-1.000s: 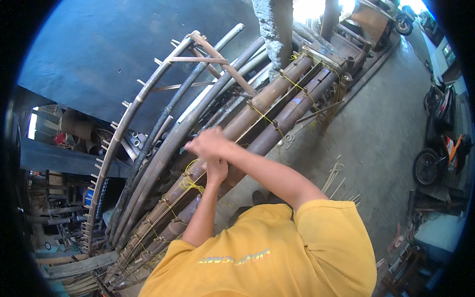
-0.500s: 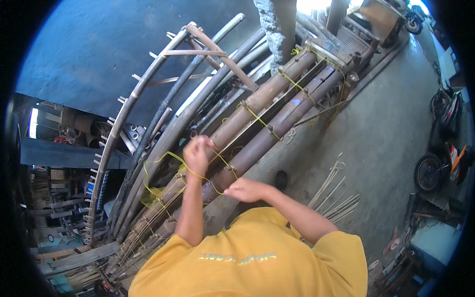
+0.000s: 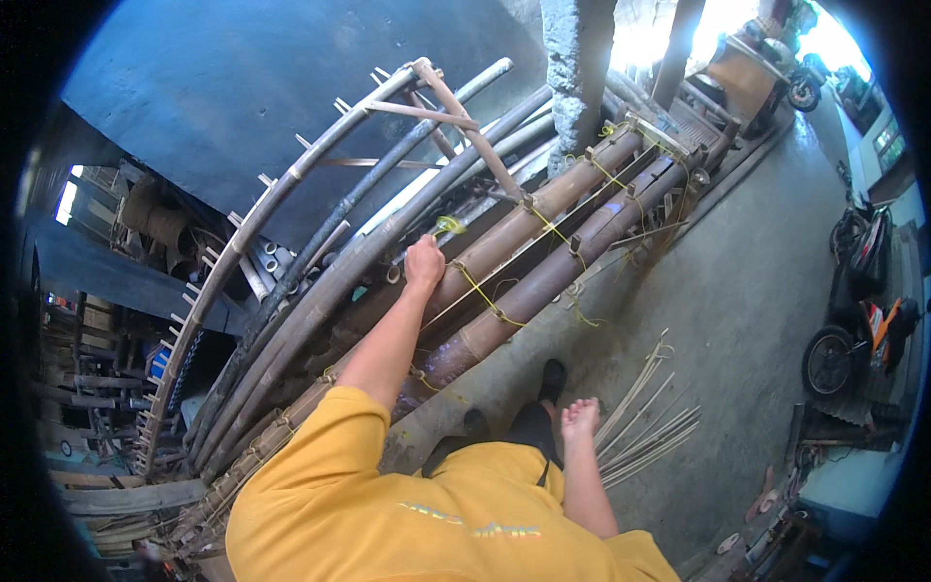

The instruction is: The person ties yellow string around multiple bamboo poles arranged horizontally on a wooden rack. They repeatedly wrap and knot the string at several points along the poles to secure them in place.

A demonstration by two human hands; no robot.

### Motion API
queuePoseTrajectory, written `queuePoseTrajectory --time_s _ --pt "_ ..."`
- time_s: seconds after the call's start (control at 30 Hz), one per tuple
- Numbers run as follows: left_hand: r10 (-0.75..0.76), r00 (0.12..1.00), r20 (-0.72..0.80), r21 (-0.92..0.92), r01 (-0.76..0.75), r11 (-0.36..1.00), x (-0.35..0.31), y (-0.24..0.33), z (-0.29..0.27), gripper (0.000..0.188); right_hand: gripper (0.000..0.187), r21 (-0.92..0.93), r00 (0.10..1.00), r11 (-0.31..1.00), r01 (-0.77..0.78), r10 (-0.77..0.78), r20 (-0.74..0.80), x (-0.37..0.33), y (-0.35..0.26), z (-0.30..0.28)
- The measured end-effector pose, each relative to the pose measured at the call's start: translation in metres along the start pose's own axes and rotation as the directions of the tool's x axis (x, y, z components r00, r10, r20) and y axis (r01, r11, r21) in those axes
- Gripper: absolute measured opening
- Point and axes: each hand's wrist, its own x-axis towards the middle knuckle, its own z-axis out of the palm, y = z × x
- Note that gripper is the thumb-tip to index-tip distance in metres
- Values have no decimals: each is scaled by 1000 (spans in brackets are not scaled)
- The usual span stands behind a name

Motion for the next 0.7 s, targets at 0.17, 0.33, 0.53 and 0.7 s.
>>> queuePoseTrajectory --time_s 0.17,0.33,0.53,0.7 --pt "125 984 123 76 -135 988 -40 -16 -69 45 27 -499 711 867 6 347 612 -160 60 109" --pt "111 961 255 -99 -88 991 -156 -97 -142 36 29 -453 615 867 -208 476 628 -268 91 172" --pt "168 982 82 -12 -168 986 -188 -155 -59 29 31 -113 326 745 658 -146 934 -352 164 265" --pt "50 976 212 -192 -9 981 -193 -99 -106 33 76 85 -44 -626 775 81 996 -274 128 367"
